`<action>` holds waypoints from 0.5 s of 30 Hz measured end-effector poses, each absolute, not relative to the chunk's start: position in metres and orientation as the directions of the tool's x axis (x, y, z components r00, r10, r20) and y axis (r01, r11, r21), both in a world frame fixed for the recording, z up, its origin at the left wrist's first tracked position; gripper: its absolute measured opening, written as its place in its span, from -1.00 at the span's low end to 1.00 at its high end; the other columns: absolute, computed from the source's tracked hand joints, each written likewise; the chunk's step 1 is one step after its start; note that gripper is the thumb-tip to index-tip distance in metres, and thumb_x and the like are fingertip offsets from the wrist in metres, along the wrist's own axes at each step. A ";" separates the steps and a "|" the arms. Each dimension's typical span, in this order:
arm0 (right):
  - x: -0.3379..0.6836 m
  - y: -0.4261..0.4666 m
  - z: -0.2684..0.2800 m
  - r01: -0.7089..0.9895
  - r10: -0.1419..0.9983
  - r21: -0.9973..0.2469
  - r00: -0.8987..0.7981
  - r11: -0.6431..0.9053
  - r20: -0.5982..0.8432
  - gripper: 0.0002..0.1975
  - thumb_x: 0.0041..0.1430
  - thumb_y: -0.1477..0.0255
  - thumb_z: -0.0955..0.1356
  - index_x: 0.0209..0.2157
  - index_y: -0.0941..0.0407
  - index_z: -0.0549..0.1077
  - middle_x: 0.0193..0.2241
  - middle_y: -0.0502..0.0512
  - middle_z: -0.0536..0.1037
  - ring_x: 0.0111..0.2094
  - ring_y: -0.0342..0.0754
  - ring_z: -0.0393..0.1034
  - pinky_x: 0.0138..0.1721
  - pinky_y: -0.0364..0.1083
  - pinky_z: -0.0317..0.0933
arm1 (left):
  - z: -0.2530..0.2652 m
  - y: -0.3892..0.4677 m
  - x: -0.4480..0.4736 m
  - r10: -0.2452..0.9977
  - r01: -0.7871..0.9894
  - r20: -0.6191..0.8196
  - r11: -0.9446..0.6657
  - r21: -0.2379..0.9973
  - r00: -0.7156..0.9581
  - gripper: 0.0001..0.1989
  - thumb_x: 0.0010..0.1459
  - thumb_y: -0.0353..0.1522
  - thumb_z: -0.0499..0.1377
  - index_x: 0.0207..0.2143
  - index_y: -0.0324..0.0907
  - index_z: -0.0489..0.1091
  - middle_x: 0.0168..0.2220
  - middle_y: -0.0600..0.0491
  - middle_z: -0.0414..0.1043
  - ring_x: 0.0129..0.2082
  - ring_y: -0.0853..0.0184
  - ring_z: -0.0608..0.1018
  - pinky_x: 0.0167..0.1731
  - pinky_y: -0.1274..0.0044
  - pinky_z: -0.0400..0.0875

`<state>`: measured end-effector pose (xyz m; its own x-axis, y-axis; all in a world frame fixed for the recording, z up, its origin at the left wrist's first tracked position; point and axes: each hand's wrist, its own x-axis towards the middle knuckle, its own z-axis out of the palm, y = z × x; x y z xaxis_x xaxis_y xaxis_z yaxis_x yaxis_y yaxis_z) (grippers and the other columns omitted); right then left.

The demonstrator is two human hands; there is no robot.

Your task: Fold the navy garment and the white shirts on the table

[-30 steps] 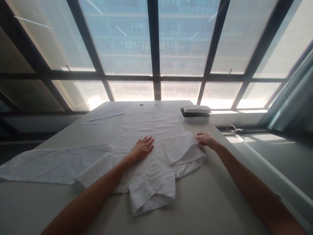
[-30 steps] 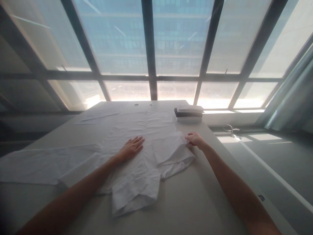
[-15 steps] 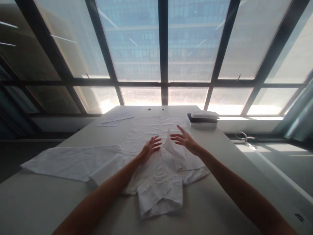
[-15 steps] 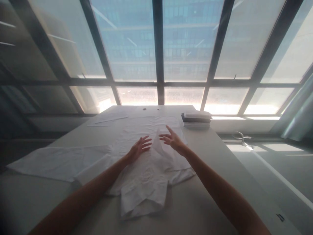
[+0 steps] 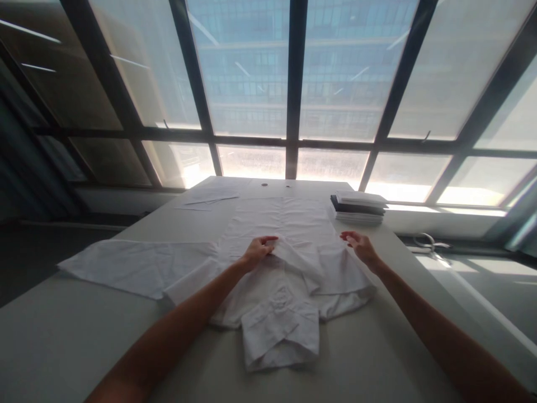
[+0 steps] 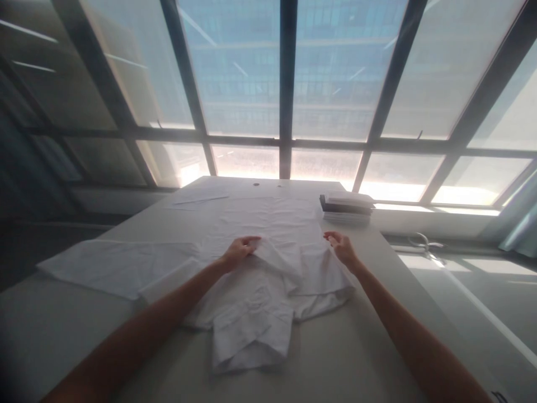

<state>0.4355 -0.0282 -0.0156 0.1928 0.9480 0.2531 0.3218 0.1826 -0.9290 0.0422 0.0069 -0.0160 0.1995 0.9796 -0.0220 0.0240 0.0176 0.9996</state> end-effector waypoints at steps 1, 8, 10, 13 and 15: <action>0.442 -0.028 -0.021 0.338 0.947 -0.924 0.198 0.177 0.253 -0.61 0.03 0.13 0.37 -0.24 0.12 0.60 -0.20 0.28 0.67 -0.14 0.18 0.54 -0.11 0.12 0.37 | -0.011 0.014 0.035 0.986 0.030 -0.026 0.021 0.999 0.162 -0.55 -0.12 -0.45 0.41 -0.08 -0.24 0.61 -0.32 -0.01 0.61 -0.45 0.38 0.54 -0.40 0.57 0.44; 0.448 -0.030 -0.042 0.375 0.948 -0.892 0.091 0.252 0.306 -0.63 0.14 0.14 0.33 -0.23 0.09 0.64 -0.12 0.22 0.67 -0.01 0.16 0.51 0.12 0.10 0.28 | 0.033 0.090 -0.021 0.996 -0.107 -0.044 0.035 0.994 -0.080 -0.63 -0.16 -0.48 0.42 -0.20 -0.23 0.60 -0.30 -0.02 0.60 -0.42 0.40 0.53 -0.49 0.64 0.40; 0.444 -0.031 -0.044 0.392 0.950 -0.884 0.075 0.252 0.304 -0.62 0.17 0.14 0.33 -0.18 0.08 0.64 -0.10 0.20 0.66 0.00 0.14 0.50 0.16 0.10 0.26 | 0.039 0.107 -0.030 0.989 -0.122 -0.056 0.039 0.992 -0.138 -0.70 -0.10 -0.51 0.39 -0.23 -0.23 0.59 -0.33 -0.01 0.58 -0.47 0.43 0.51 -0.54 0.66 0.37; 0.440 -0.032 -0.047 0.413 0.944 -0.871 0.071 0.265 0.321 -0.61 0.22 0.14 0.31 -0.11 0.06 0.63 -0.04 0.18 0.65 0.03 0.12 0.48 0.20 0.12 0.22 | 0.038 0.125 -0.036 0.983 -0.134 -0.037 0.013 0.991 -0.181 -0.81 0.05 -0.51 0.31 -0.23 -0.19 0.56 -0.35 0.00 0.56 -0.49 0.41 0.51 -0.57 0.64 0.40; 0.440 -0.032 -0.048 0.423 0.938 -0.862 0.074 0.279 0.340 -0.62 0.23 0.13 0.32 -0.10 0.04 0.63 -0.03 0.18 0.63 0.06 0.13 0.46 0.23 0.13 0.20 | 0.032 0.133 -0.040 0.977 -0.161 0.030 -0.066 0.985 -0.213 -0.82 0.15 -0.46 0.27 -0.16 -0.17 0.54 -0.30 -0.04 0.56 -0.40 0.33 0.57 -0.50 0.57 0.51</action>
